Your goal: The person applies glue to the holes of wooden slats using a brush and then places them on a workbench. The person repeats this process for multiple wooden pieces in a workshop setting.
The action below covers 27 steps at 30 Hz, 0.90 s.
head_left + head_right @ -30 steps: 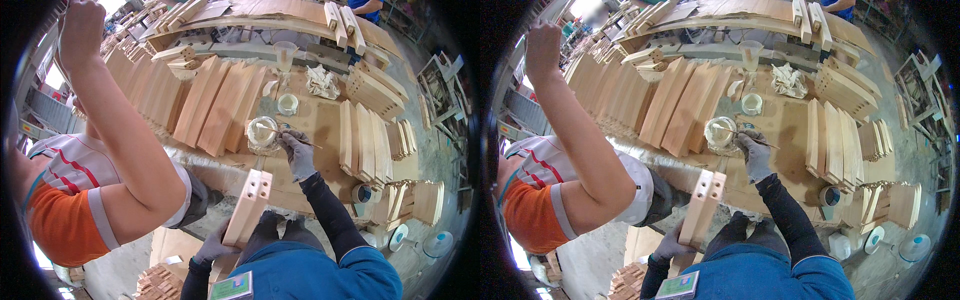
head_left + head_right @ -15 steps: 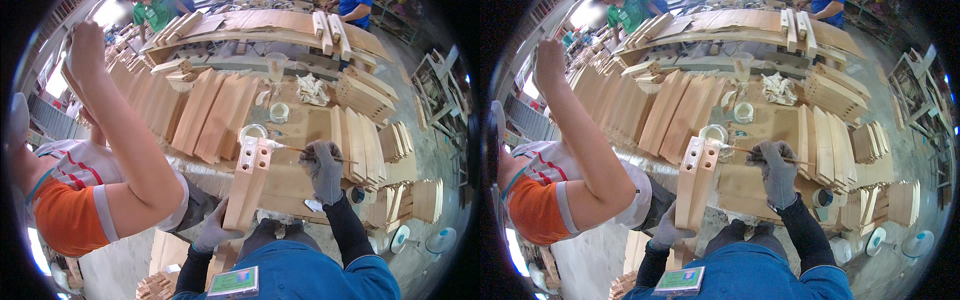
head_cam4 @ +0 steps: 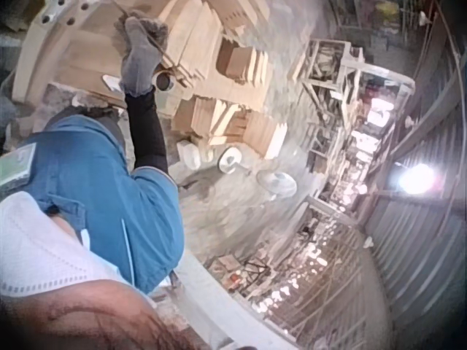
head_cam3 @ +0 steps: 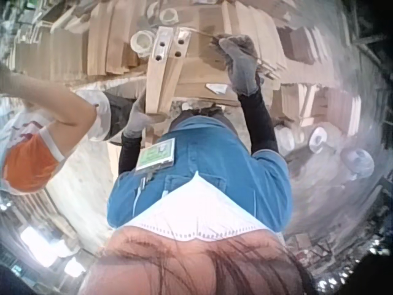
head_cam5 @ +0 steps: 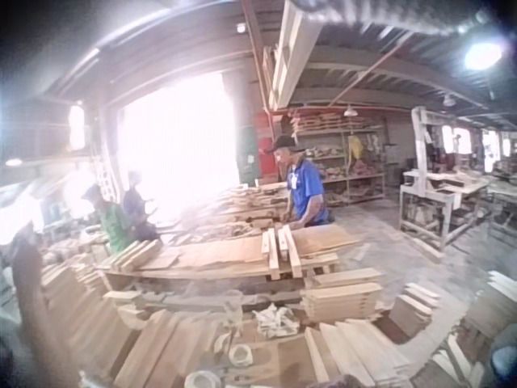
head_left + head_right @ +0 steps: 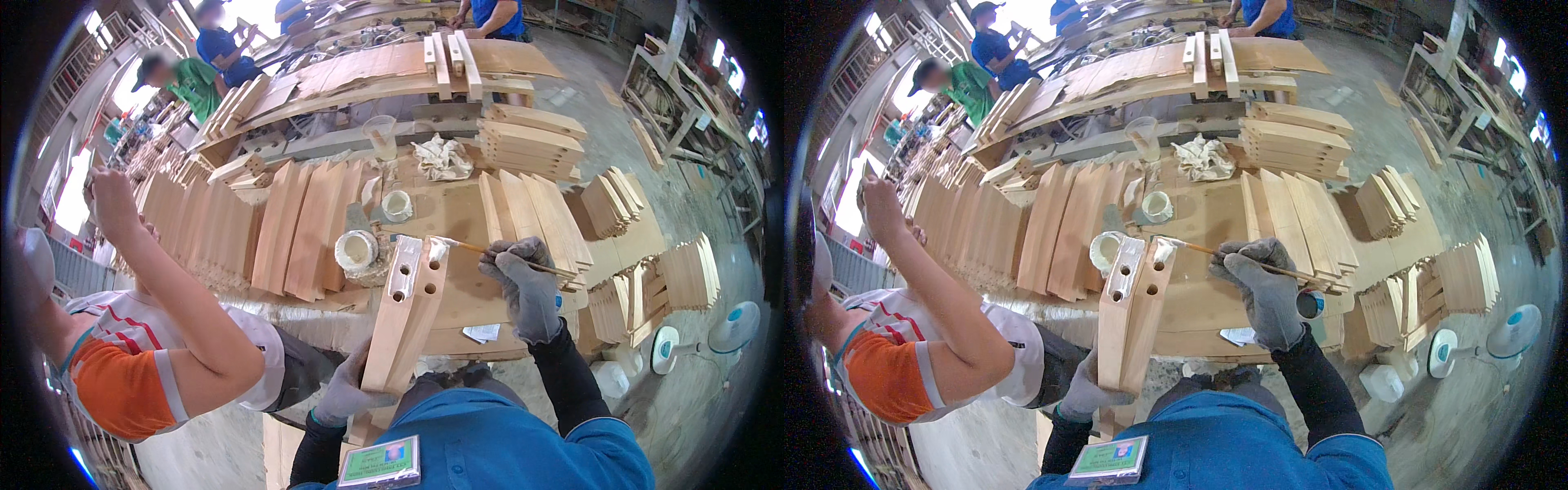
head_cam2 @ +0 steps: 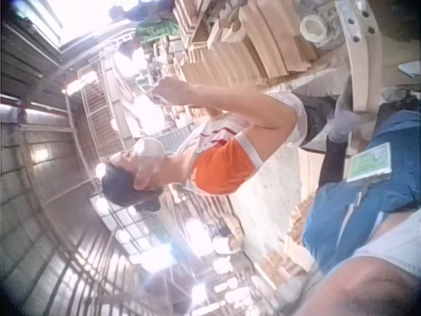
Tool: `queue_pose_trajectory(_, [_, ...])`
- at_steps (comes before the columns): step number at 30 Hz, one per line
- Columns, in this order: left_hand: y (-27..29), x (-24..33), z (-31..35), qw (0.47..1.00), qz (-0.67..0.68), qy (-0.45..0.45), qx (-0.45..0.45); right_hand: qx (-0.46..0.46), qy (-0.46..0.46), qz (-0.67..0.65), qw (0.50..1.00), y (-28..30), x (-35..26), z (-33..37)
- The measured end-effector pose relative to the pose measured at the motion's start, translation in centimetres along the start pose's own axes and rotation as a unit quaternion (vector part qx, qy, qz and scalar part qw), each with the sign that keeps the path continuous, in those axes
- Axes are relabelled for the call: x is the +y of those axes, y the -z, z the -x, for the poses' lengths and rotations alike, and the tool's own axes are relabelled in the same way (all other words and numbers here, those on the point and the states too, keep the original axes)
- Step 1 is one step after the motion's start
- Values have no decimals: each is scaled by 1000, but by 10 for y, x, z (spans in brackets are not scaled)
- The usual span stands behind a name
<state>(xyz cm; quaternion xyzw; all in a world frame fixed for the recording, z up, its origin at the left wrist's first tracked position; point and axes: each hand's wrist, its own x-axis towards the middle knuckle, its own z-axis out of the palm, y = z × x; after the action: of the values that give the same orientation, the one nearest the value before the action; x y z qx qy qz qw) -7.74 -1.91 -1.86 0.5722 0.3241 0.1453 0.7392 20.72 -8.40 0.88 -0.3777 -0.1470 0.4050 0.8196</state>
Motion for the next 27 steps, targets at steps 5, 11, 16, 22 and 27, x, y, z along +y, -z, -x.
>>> queue_pose_trajectory(5, [-14, 5, -3, 999, 20, 13, -22, -6, 9, -34, 999, 15, -6, 11])
queue_pose_trajectory(11, [-20, 0, -5, 999, 31, 26, -22, -44, 28, 29, 998, 28, -7, 29])
queue_pose_trajectory(16, [-24, -7, -6, 1000, 15, 20, -5, -53, -20, -30, 998, 33, -12, 38])
queue_pose_trajectory(22, [-29, -7, -6, 999, -9, 30, -10, -74, 38, 218, 972, 3, -80, 8])
queue_pose_trajectory(27, [-37, 3, -6, 999, -14, 22, -33, -247, 59, 479, 841, -30, -98, -12])
